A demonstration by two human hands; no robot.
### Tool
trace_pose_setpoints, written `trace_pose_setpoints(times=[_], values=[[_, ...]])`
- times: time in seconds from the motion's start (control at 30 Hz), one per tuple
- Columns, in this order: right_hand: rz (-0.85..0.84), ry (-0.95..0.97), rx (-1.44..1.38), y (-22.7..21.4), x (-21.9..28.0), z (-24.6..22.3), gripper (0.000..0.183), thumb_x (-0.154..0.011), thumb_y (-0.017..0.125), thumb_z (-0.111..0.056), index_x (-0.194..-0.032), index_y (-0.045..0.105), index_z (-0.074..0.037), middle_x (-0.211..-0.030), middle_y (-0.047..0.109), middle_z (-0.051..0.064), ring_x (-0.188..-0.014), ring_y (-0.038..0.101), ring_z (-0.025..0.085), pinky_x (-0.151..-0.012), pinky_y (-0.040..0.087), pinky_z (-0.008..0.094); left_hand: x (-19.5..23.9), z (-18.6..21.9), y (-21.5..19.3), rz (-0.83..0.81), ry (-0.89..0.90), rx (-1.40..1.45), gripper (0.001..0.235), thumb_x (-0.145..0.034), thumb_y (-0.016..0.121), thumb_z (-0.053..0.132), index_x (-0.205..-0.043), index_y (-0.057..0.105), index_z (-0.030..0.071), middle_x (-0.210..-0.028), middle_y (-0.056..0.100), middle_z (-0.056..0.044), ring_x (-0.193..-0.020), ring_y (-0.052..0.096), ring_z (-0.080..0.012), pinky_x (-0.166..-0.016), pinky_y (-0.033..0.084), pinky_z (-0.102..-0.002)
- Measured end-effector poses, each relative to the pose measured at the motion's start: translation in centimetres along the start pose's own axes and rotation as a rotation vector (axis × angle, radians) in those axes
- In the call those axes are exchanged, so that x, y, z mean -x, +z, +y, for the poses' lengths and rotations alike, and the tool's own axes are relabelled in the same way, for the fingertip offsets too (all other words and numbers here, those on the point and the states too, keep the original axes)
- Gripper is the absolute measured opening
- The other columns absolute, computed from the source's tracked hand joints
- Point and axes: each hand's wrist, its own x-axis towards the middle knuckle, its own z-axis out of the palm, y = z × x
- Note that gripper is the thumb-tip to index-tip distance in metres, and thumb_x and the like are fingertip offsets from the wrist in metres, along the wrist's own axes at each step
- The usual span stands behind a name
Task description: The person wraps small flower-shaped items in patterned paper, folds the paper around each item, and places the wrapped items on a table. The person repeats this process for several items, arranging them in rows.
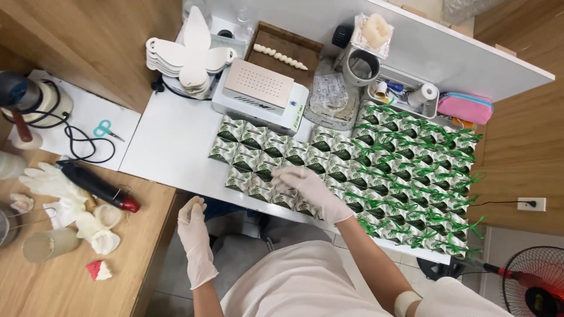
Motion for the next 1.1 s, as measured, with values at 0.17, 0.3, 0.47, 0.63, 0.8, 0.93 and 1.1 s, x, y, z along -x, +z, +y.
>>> trace_pose_setpoints(times=[0.17,0.3,0.47,0.63,0.8,0.93,1.1], values=[[0.497,-0.052,0.151,-11.1,-3.9,-5.6,0.025,-0.095,0.065,-0.015,-0.118,0.073,-0.008,-0.109,0.077,0.003,-0.102,0.072,0.012,-0.098,0.055,0.026,-0.5,-2.6,-0.3,0.056,0.01,0.012,0.028,-0.104,0.054,0.014,-0.128,0.063,0.003,-0.123,0.069,-0.007,-0.111,0.064,-0.0147,-0.1,0.049,-0.03],[0.711,0.103,0.471,-18.3,-7.4,-6.7,0.031,-0.092,0.07,-0.021,-0.12,0.07,-0.008,-0.112,0.075,0.006,-0.104,0.071,0.017,-0.094,0.056,0.028,0.0,-3.6,-1.0,0.092,0.013,0.053,0.026,-0.105,0.054,0.013,-0.128,0.063,0.002,-0.122,0.069,-0.008,-0.112,0.066,-0.0157,-0.103,0.052,-0.029],[0.922,-0.245,1.126,-23.4,-13.1,-5.4,0.059,-0.081,0.085,-0.032,-0.123,0.066,0.004,-0.116,0.066,0.028,-0.106,0.066,0.039,-0.091,0.053,0.042,1.5,-2.2,-0.2,0.214,-0.065,-0.107,0.026,-0.106,0.053,0.012,-0.127,0.064,0.004,-0.122,0.07,-0.008,-0.114,0.066,-0.0163,-0.102,0.05,-0.03],[1.001,0.047,1.055,-22.3,-16.6,-6.8,0.068,-0.07,0.089,-0.047,-0.11,0.069,0.003,-0.115,0.07,0.024,-0.107,0.069,0.036,-0.095,0.054,0.04,2.2,-1.6,1.0,0.234,-0.075,-0.047,0.025,-0.105,0.053,0.011,-0.128,0.062,0.004,-0.124,0.067,-0.008,-0.116,0.064,-0.0161,-0.103,0.049,-0.03],[0.953,0.277,1.114,-24.7,-19.6,-5.0,0.072,-0.066,0.092,-0.055,-0.106,0.071,0.001,-0.111,0.07,0.026,-0.101,0.07,0.033,-0.093,0.055,0.035,2.7,-0.1,2.4,0.241,-0.101,-0.106,0.026,-0.105,0.051,0.011,-0.128,0.061,0.004,-0.125,0.067,-0.008,-0.118,0.063,-0.0157,-0.106,0.048,-0.028],[1.113,0.154,1.122,-26.6,-20.4,-3.2,0.065,-0.058,0.093,-0.05,-0.101,0.076,-0.005,-0.106,0.072,0.021,-0.1,0.069,0.036,-0.089,0.054,0.039,2.6,-0.9,2.5,0.251,-0.124,-0.136,0.026,-0.105,0.051,0.011,-0.129,0.061,0.003,-0.124,0.067,-0.007,-0.117,0.063,-0.0159,-0.105,0.048,-0.029],[0.985,0.139,1.015,-28.2,-20.9,-1.6,0.039,-0.08,0.078,-0.041,-0.1,0.078,-0.008,-0.107,0.078,0.012,-0.107,0.072,0.031,-0.099,0.055,0.038,2.6,-0.2,4.0,0.221,-0.112,-0.184,0.026,-0.106,0.052,0.01,-0.129,0.062,0.002,-0.122,0.068,-0.008,-0.116,0.063,-0.0157,-0.104,0.048,-0.029]])
